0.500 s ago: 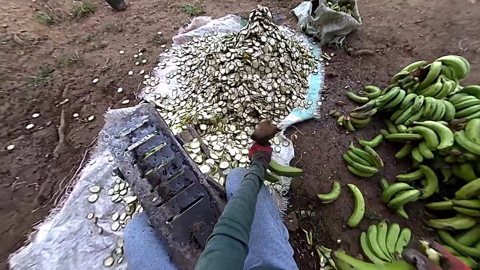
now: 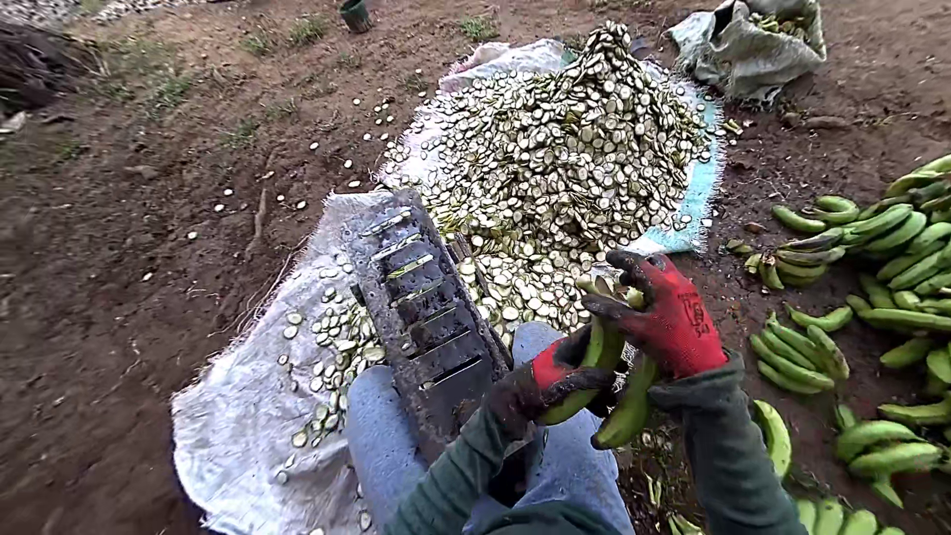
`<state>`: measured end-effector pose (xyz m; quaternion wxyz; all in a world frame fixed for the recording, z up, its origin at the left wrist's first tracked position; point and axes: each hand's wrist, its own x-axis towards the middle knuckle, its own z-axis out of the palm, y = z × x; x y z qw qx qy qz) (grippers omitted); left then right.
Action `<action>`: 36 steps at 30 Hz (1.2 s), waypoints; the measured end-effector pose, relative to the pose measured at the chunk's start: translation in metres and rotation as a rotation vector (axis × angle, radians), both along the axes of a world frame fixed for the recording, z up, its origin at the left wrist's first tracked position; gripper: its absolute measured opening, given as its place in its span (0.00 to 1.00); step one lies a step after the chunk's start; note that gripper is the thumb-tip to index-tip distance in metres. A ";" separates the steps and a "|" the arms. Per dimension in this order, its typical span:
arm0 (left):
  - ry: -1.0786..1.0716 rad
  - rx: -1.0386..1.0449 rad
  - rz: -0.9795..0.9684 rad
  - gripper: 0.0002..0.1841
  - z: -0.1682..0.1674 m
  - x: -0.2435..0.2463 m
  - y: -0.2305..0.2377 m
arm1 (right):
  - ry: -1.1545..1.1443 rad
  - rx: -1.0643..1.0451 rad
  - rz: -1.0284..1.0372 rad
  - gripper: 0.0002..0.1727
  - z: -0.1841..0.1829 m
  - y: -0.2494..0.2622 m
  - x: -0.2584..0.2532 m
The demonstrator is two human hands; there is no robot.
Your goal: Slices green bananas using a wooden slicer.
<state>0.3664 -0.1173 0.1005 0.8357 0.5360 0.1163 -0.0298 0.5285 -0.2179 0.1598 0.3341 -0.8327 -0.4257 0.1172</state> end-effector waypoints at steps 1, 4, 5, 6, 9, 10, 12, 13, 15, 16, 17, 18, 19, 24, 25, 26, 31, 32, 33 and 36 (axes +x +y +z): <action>0.039 -0.009 0.174 0.34 -0.005 -0.009 0.004 | 0.010 0.032 0.000 0.41 0.001 0.012 -0.011; 0.097 0.031 0.444 0.40 -0.021 -0.041 0.020 | 0.015 0.087 -0.001 0.47 0.012 0.043 -0.050; 0.048 0.078 0.412 0.43 -0.024 -0.055 0.026 | -0.031 0.101 0.009 0.50 0.013 0.058 -0.062; -0.032 0.152 0.341 0.49 -0.025 -0.070 0.030 | -0.074 0.106 0.029 0.53 0.013 0.074 -0.075; -0.109 0.107 0.344 0.42 -0.014 -0.099 0.018 | -0.096 0.103 0.120 0.57 0.011 0.119 -0.120; -0.127 0.130 0.398 0.37 -0.020 -0.104 0.016 | -0.100 0.116 0.170 0.56 0.011 0.129 -0.132; -0.141 0.161 0.512 0.30 -0.027 -0.109 0.019 | -0.062 0.246 0.319 0.57 0.006 0.134 -0.146; -0.138 0.178 0.568 0.31 -0.027 -0.114 0.023 | -0.037 0.303 0.374 0.60 0.002 0.132 -0.148; -0.078 0.307 0.687 0.33 -0.017 -0.125 0.033 | 0.136 0.278 0.396 0.68 -0.011 0.127 -0.150; -0.054 0.404 0.741 0.32 -0.014 -0.129 0.038 | 0.275 0.246 0.391 0.67 -0.018 0.128 -0.154; -0.066 0.471 0.786 0.29 -0.016 -0.132 0.044 | 0.375 0.248 0.413 0.63 -0.027 0.131 -0.159; -0.097 0.495 0.840 0.26 -0.023 -0.133 0.049 | 0.417 0.278 0.461 0.58 -0.034 0.136 -0.163; -0.133 0.495 0.885 0.27 -0.030 -0.132 0.055 | 0.430 0.302 0.508 0.52 -0.038 0.141 -0.166; 0.008 0.680 0.828 0.34 -0.046 -0.144 0.092 | 0.481 0.378 0.564 0.47 -0.063 0.165 -0.170; 0.089 0.746 0.776 0.30 -0.050 -0.145 0.098 | 0.430 0.336 0.598 0.48 -0.070 0.170 -0.169; 0.194 0.829 0.737 0.28 -0.055 -0.147 0.101 | 0.377 0.316 0.630 0.47 -0.078 0.173 -0.170; 0.884 1.168 0.522 0.55 -0.052 -0.138 0.070 | 0.137 0.498 0.589 0.38 -0.102 0.168 -0.178; 0.973 1.143 0.426 0.54 -0.048 -0.137 0.065 | 0.140 0.550 0.578 0.40 -0.104 0.168 -0.179; 0.999 1.139 0.399 0.51 -0.053 -0.137 0.061 | 0.191 0.564 0.578 0.44 -0.105 0.166 -0.179; 0.916 1.163 0.462 0.51 -0.063 -0.140 0.060 | 0.500 0.355 0.615 0.61 -0.096 0.168 -0.169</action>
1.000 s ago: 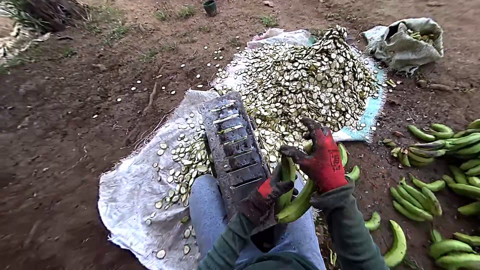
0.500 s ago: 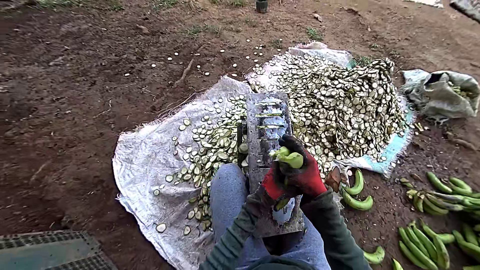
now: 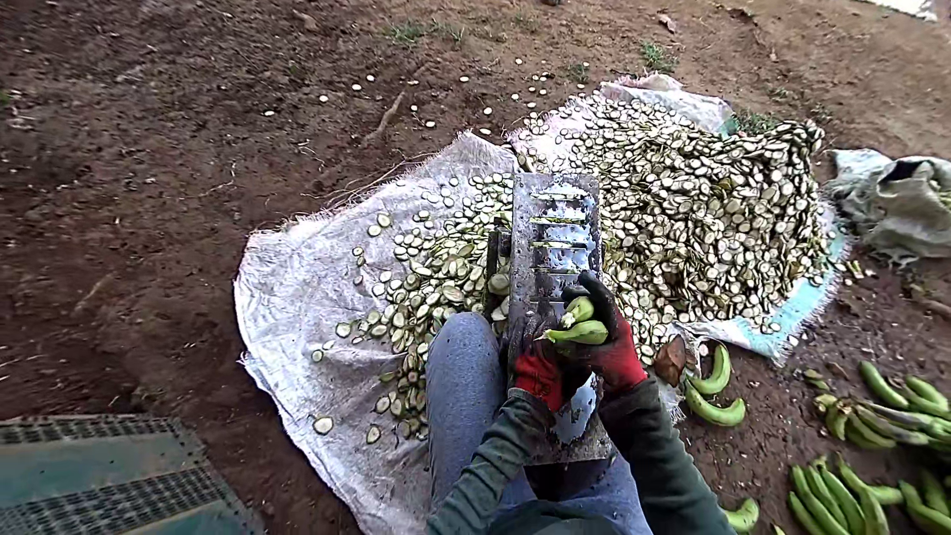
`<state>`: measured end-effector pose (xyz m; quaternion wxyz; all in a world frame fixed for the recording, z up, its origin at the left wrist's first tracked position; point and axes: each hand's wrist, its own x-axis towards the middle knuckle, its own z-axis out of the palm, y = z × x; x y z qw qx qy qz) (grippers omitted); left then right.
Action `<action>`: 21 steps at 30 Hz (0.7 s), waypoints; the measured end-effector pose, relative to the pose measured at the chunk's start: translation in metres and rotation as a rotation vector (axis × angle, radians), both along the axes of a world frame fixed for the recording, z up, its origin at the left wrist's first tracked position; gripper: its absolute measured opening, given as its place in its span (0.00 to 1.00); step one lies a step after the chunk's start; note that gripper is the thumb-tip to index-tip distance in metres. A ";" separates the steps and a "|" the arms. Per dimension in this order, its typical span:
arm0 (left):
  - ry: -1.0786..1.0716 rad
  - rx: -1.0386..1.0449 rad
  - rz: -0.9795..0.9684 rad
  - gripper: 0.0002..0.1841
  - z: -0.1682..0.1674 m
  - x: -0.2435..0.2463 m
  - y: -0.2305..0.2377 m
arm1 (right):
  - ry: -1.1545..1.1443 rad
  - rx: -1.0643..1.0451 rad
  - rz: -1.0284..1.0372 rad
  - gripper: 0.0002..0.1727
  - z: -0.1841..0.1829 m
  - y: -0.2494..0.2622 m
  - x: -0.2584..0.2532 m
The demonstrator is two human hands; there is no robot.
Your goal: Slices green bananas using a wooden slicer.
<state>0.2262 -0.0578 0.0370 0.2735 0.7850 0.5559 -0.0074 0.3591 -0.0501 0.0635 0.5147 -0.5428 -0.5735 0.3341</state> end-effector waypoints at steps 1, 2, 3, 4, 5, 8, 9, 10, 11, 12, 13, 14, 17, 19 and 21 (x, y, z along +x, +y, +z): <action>-0.042 0.043 0.000 0.53 -0.003 -0.002 0.001 | 0.018 -0.065 0.051 0.63 0.002 0.005 0.005; -0.069 0.053 -0.008 0.55 -0.002 -0.003 0.003 | 0.001 -0.090 0.076 0.62 0.002 0.009 0.008; -0.082 0.038 -0.033 0.56 0.004 -0.005 0.004 | -0.034 -0.075 0.065 0.58 0.001 0.008 0.010; -0.095 0.025 -0.074 0.57 0.008 -0.010 0.004 | -0.076 -0.037 0.014 0.52 -0.002 0.000 0.009; -0.088 -0.026 -0.128 0.59 0.014 -0.019 0.006 | -0.123 0.013 -0.073 0.46 -0.006 -0.016 0.005; -0.505 0.420 0.055 0.55 -0.016 -0.076 0.007 | -0.220 0.089 -0.344 0.41 -0.016 -0.079 -0.005; -0.634 0.597 0.170 0.48 -0.027 -0.098 0.016 | -0.236 0.085 -0.424 0.41 -0.017 -0.087 -0.003; -0.688 0.703 0.272 0.42 -0.039 -0.120 0.024 | -0.257 0.076 -0.485 0.42 -0.015 -0.084 0.001; -0.707 0.744 0.360 0.38 -0.051 -0.143 0.030 | -0.294 0.073 -0.523 0.41 -0.009 -0.067 0.004; -0.724 0.734 0.433 0.36 -0.061 -0.161 0.034 | -0.344 0.079 -0.547 0.40 -0.001 -0.038 0.009; -0.748 0.708 0.489 0.35 -0.070 -0.176 0.037 | -0.397 0.093 -0.554 0.39 0.007 0.000 0.016; -0.778 0.682 0.534 0.34 -0.075 -0.186 0.036 | -0.428 0.089 -0.552 0.40 0.016 0.043 0.023; -0.837 0.614 0.648 0.32 -0.088 -0.200 0.023 | -0.486 0.057 -0.573 0.43 0.040 0.150 0.030; -0.853 0.572 0.712 0.31 -0.103 -0.204 0.011 | -0.499 0.009 -0.579 0.45 0.049 0.159 0.027; -0.839 0.513 0.777 0.31 -0.121 -0.209 0.001 | -0.523 0.005 -0.576 0.47 0.044 0.107 0.026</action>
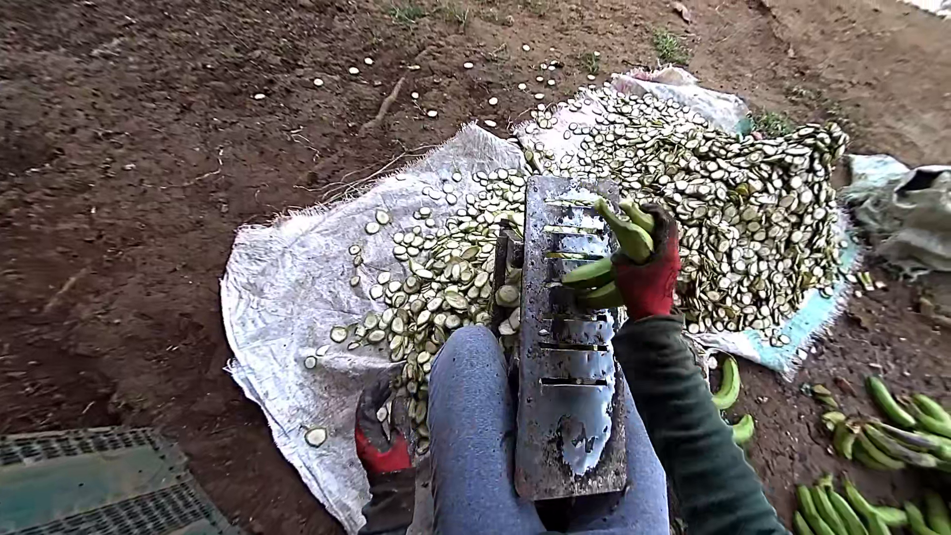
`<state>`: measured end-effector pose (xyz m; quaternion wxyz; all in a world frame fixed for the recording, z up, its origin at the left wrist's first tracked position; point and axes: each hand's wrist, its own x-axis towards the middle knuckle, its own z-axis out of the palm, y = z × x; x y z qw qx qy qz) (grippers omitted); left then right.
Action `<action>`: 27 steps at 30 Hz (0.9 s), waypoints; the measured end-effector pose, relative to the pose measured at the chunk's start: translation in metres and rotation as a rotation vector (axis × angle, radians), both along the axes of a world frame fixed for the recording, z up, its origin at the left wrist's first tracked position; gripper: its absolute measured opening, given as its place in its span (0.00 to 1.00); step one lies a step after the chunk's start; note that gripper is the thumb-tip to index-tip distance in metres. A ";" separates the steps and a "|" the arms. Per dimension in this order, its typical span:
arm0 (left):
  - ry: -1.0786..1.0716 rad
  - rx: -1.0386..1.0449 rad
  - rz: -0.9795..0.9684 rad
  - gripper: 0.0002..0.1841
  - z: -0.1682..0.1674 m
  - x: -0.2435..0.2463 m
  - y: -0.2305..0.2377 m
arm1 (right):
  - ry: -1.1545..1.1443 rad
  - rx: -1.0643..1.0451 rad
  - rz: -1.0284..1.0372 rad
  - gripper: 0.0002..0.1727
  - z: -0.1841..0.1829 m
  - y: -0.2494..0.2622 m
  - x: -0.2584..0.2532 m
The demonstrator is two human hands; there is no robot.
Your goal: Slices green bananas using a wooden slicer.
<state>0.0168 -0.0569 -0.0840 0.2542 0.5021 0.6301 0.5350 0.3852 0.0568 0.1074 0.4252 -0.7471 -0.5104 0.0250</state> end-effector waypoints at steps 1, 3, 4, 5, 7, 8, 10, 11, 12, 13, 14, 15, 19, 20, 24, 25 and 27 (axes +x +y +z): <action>-0.003 -0.033 0.015 0.30 -0.010 -0.003 -0.005 | -0.044 0.015 0.009 0.45 -0.006 -0.036 0.000; 0.011 -0.083 0.016 0.30 -0.031 -0.015 -0.013 | -0.113 0.030 0.014 0.41 -0.023 -0.114 -0.008; 0.011 -0.105 0.017 0.30 -0.040 -0.018 -0.014 | -0.124 0.023 0.009 0.39 -0.029 -0.142 -0.014; 0.006 -0.128 0.025 0.29 -0.047 -0.018 -0.015 | -0.138 0.022 0.003 0.38 -0.033 -0.155 -0.018; -0.014 -0.183 0.050 0.27 -0.049 -0.013 -0.014 | -0.175 0.026 0.011 0.36 -0.030 -0.132 -0.022; -0.029 -0.201 0.059 0.27 -0.047 -0.011 -0.012 | -0.189 0.027 0.019 0.36 -0.024 -0.101 -0.021; -0.038 -0.185 0.074 0.26 -0.042 -0.006 -0.008 | -0.190 -0.007 0.014 0.38 -0.008 -0.018 -0.015; -0.040 -0.157 0.076 0.26 -0.039 -0.006 -0.008 | -0.204 -0.030 -0.004 0.40 0.000 0.025 -0.012; -0.038 -0.130 0.074 0.26 -0.037 -0.005 -0.008 | -0.213 -0.072 -0.029 0.42 0.008 0.063 -0.009; -0.030 -0.109 0.079 0.26 -0.035 -0.004 -0.009 | -0.215 -0.122 -0.049 0.44 0.017 0.091 -0.008; -0.029 -0.109 0.084 0.26 -0.034 -0.005 -0.011 | -0.216 -0.163 -0.056 0.46 0.023 0.104 -0.009; -0.035 -0.124 0.090 0.26 -0.035 -0.007 -0.013 | -0.203 -0.169 -0.047 0.47 0.023 0.098 -0.011; -0.076 -0.273 0.113 0.25 -0.056 -0.011 -0.017 | -0.235 -0.014 0.091 0.41 -0.022 -0.052 -0.029; -0.090 -0.308 0.113 0.26 -0.061 -0.013 -0.017 | -0.235 0.031 0.112 0.37 -0.037 -0.097 -0.039; -0.105 -0.350 0.117 0.26 -0.072 -0.011 -0.013 | -0.235 0.097 0.166 0.32 -0.052 -0.125 -0.059; -0.108 -0.349 0.123 0.25 -0.070 -0.011 -0.009 | -0.240 0.095 0.170 0.33 -0.045 -0.093 -0.055; -0.114 -0.323 0.137 0.25 -0.062 -0.007 -0.006 | -0.186 0.057 0.136 0.37 -0.030 -0.013 -0.035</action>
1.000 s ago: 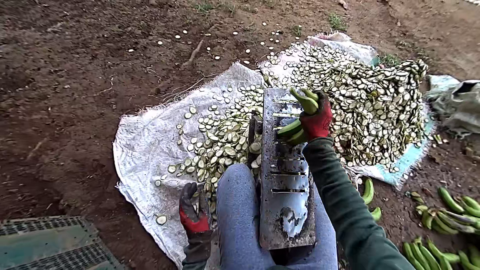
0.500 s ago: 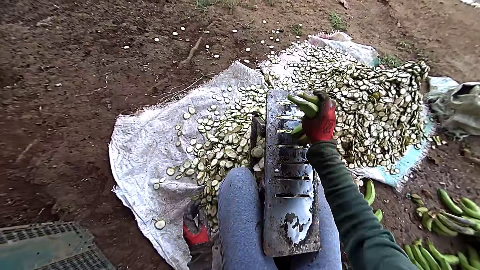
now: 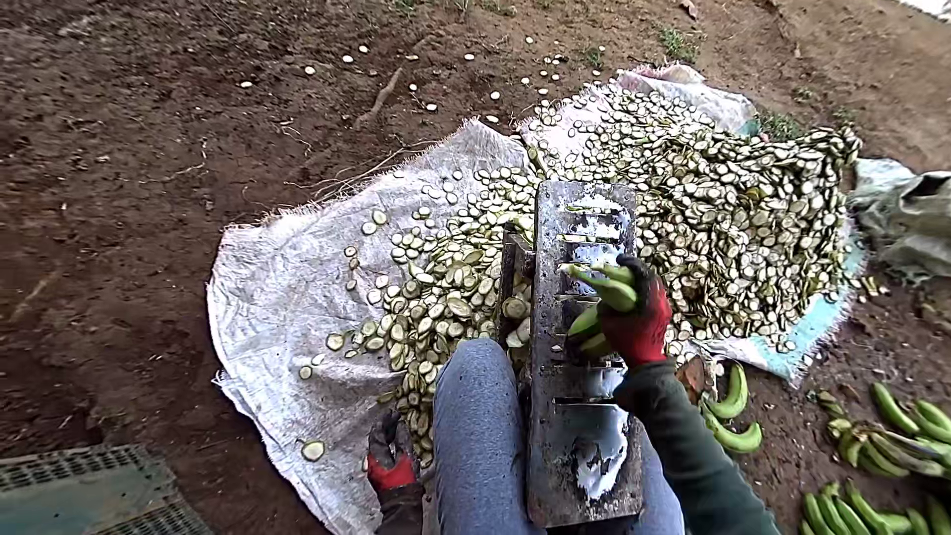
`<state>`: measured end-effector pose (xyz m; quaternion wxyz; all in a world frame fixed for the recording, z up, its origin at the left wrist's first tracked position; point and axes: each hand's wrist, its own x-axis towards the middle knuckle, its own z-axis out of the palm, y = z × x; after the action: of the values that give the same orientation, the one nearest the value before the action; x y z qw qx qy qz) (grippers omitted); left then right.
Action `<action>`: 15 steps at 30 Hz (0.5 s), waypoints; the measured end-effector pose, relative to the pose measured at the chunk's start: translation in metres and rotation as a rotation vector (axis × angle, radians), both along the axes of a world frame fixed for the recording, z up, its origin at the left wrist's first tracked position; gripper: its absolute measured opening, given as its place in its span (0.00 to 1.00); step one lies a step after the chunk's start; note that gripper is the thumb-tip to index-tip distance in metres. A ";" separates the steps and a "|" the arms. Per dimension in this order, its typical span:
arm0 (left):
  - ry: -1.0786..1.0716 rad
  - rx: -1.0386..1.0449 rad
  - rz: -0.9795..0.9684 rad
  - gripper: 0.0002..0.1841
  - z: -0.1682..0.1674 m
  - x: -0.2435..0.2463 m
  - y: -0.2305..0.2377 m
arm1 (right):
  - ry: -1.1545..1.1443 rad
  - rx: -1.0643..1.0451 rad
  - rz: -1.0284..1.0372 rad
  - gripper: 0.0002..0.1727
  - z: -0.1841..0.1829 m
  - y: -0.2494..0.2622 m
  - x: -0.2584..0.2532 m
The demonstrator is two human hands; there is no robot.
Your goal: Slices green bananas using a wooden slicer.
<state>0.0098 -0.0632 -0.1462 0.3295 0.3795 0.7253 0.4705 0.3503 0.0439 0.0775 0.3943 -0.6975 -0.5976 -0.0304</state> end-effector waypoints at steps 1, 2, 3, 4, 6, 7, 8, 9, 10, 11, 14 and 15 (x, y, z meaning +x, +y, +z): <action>0.004 0.016 0.005 0.25 0.004 0.001 0.000 | 0.017 -0.025 -0.038 0.39 0.008 0.041 0.010; 0.008 0.036 0.018 0.25 0.007 0.001 0.000 | 0.023 -0.046 -0.072 0.40 0.017 0.078 0.017; 0.007 0.052 0.030 0.25 0.009 0.001 0.000 | 0.030 -0.059 -0.089 0.41 0.025 0.106 0.021; 0.000 0.062 0.040 0.24 0.010 0.000 -0.002 | 0.036 -0.053 -0.089 0.42 0.029 0.120 0.021; -0.009 0.059 0.041 0.25 0.006 -0.005 -0.007 | 0.067 -0.024 -0.068 0.43 0.024 0.096 0.019; -0.006 0.051 0.039 0.25 0.001 -0.007 -0.009 | 0.081 -0.037 -0.063 0.43 0.017 0.061 0.016; -0.002 0.039 0.035 0.25 -0.004 -0.010 -0.011 | 0.088 -0.041 -0.060 0.43 0.004 0.018 0.012; -0.001 0.027 0.031 0.26 -0.009 -0.012 -0.014 | 0.082 -0.022 -0.058 0.42 -0.010 -0.030 0.006; 0.001 0.013 0.024 0.26 -0.013 -0.014 -0.015 | 0.079 0.001 -0.063 0.39 -0.023 -0.076 -0.002; 0.002 0.003 0.020 0.26 -0.016 -0.016 -0.014 | 0.086 0.021 -0.073 0.37 -0.033 -0.111 -0.010; -0.004 -0.032 0.027 0.26 -0.015 -0.013 -0.011 | 0.071 0.087 -0.054 0.35 -0.041 -0.114 -0.013; -0.006 -0.030 0.032 0.25 -0.012 -0.012 -0.007 | 0.032 0.098 -0.042 0.35 -0.034 -0.083 -0.009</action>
<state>-0.0020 -0.0700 -0.1586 0.3300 0.3614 0.7372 0.4658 0.3409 -0.0389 0.0432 0.4367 -0.6903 -0.5741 -0.0566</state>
